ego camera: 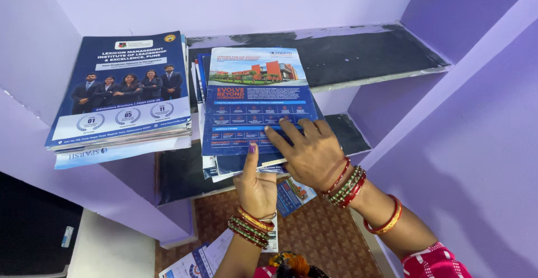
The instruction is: The person gathers various educational brochures and papers from the floor, organizes them into stacks, and places the stacks onto a shelf.
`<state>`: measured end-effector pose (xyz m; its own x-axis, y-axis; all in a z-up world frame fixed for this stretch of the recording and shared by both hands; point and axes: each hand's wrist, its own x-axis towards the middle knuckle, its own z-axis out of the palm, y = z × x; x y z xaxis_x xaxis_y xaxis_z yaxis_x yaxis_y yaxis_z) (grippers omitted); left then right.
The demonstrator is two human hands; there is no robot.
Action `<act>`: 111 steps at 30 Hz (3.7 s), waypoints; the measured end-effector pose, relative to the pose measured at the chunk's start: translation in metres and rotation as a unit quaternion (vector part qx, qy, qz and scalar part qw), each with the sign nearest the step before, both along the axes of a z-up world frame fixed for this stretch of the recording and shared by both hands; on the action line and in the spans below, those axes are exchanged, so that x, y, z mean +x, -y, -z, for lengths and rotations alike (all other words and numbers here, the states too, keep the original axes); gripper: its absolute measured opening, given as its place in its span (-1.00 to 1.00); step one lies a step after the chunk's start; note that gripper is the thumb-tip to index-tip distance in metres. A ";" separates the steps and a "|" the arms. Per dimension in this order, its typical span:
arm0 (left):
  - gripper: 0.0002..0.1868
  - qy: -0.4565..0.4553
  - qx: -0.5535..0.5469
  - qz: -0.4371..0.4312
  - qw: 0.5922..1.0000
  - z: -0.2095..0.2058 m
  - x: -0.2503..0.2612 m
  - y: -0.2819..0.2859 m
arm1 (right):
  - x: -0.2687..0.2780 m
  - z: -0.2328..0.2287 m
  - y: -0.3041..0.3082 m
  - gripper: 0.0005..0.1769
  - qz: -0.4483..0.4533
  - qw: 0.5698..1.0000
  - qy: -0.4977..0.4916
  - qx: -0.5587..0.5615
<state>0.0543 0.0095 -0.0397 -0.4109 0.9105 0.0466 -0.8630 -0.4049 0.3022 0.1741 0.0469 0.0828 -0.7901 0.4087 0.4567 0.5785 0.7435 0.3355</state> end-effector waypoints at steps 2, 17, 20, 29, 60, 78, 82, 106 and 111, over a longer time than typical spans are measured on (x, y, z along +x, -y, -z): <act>-0.67 0.012 -0.055 -0.006 0.998 -0.001 0.000 -0.003 | 0.007 -0.002 0.008 -0.33 -0.041 0.999 -0.011 -0.019; -0.70 0.056 -0.035 -0.026 0.998 -0.020 -0.009 -0.019 | 0.008 0.030 -0.016 -0.43 -0.033 0.995 -0.030 0.092; -0.72 0.028 -0.020 -0.022 0.999 -0.016 -0.023 -0.037 | -0.003 0.031 -0.034 -0.43 -0.045 0.994 -0.025 0.098; -0.69 0.013 -0.038 -0.038 0.998 -0.022 -0.048 -0.082 | -0.023 0.039 -0.089 -0.41 -0.045 0.994 -0.015 0.097; -0.23 -0.866 -0.189 -0.384 0.258 -0.047 -0.092 -0.036 | -0.008 0.056 -0.178 -0.47 -0.107 0.965 -0.128 -0.202; -0.32 -0.867 -0.156 -0.400 0.252 -0.036 -0.091 -0.036 | -0.012 0.058 -0.135 -0.45 -0.165 0.848 -0.398 -0.310; -0.29 -0.875 -0.170 -0.386 0.238 -0.031 -0.104 -0.038 | -0.026 0.069 -0.132 -0.59 -0.149 0.875 -0.412 -0.205; -0.41 -0.758 -0.339 -0.339 0.442 0.103 -0.055 0.106 | 0.004 0.110 -0.038 -0.83 -0.292 0.813 -0.399 -0.308; -0.63 -0.447 -0.641 -0.221 0.583 0.194 0.016 0.258 | -0.022 0.252 0.011 -0.72 -0.182 0.723 -0.116 -0.657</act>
<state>0.0699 -0.2487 -0.2336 -0.9522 0.2467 -0.1802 -0.0249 0.5252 0.8506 0.1518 0.0358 -0.1688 -0.9190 0.3943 0.0017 0.1913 0.4496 -0.8725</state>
